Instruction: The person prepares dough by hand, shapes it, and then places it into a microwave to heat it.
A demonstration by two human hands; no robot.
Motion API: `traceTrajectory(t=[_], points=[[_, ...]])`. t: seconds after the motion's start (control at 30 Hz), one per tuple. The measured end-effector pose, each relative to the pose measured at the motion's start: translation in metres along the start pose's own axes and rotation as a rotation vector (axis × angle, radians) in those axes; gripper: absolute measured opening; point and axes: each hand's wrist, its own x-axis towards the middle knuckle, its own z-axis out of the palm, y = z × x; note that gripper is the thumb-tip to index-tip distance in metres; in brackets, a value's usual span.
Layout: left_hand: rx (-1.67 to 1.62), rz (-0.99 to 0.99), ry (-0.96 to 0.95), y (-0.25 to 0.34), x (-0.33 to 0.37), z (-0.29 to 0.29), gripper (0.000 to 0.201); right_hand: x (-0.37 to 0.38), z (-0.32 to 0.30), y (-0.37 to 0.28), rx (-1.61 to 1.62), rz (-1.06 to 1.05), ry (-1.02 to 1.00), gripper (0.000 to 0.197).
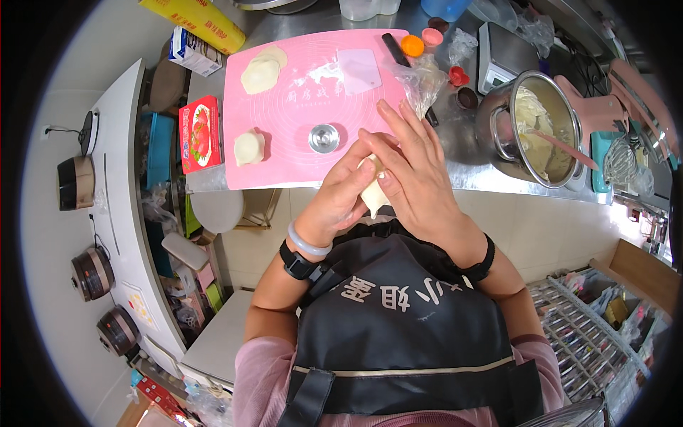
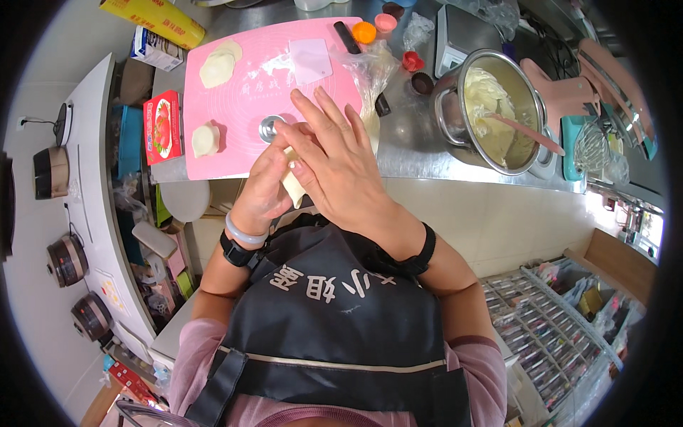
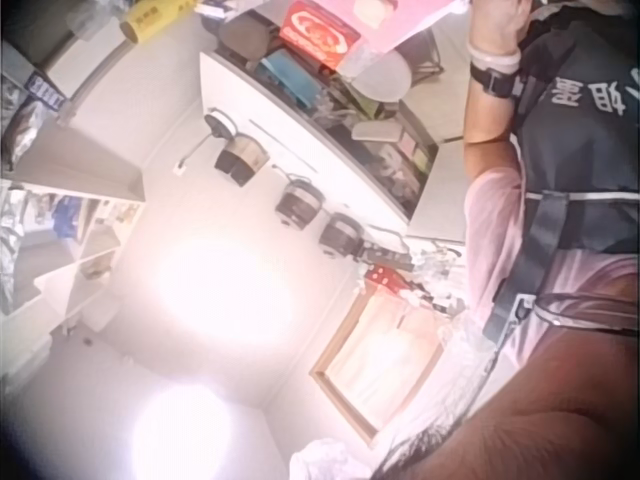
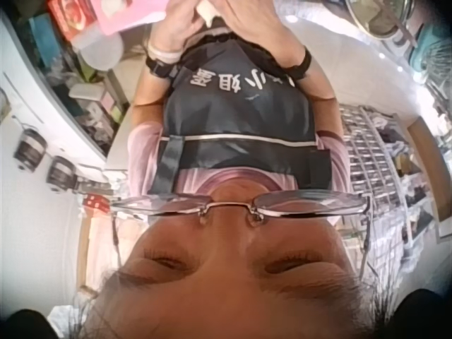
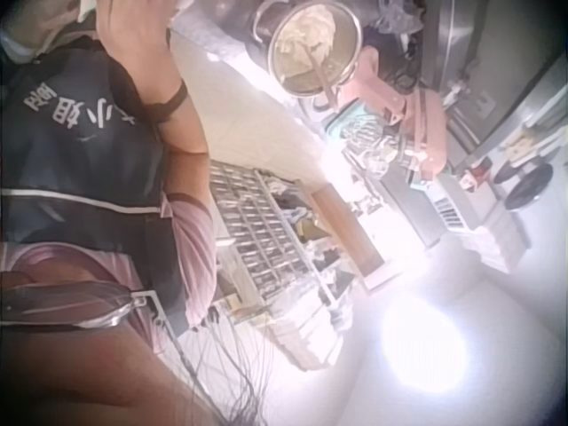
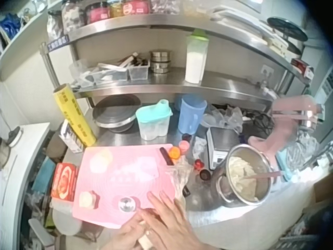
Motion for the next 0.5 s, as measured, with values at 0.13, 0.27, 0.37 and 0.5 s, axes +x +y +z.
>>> traceTrajectory(t=[0.13, 0.27, 0.37, 0.5], points=[[-0.028, -0.043, 0.010, 0.000, 0.001, -0.004, 0.035, -0.009, -0.009, 0.002, 0.614, 0.094, 0.180, 0.058], [-0.235, -0.061, -0.049, 0.001, 0.003, -0.010, 0.021, -0.030, -0.014, 0.020, 0.351, 0.012, 0.247, 0.063], [-0.241, -0.057, -0.041, -0.002, 0.006, -0.011, 0.018, -0.031, -0.013, 0.021, 0.103, -0.222, 0.223, 0.026], [-0.232, -0.096, -0.010, -0.002, 0.007, -0.009, 0.014, -0.030, -0.010, 0.020, 0.076, -0.256, 0.272, 0.023]])
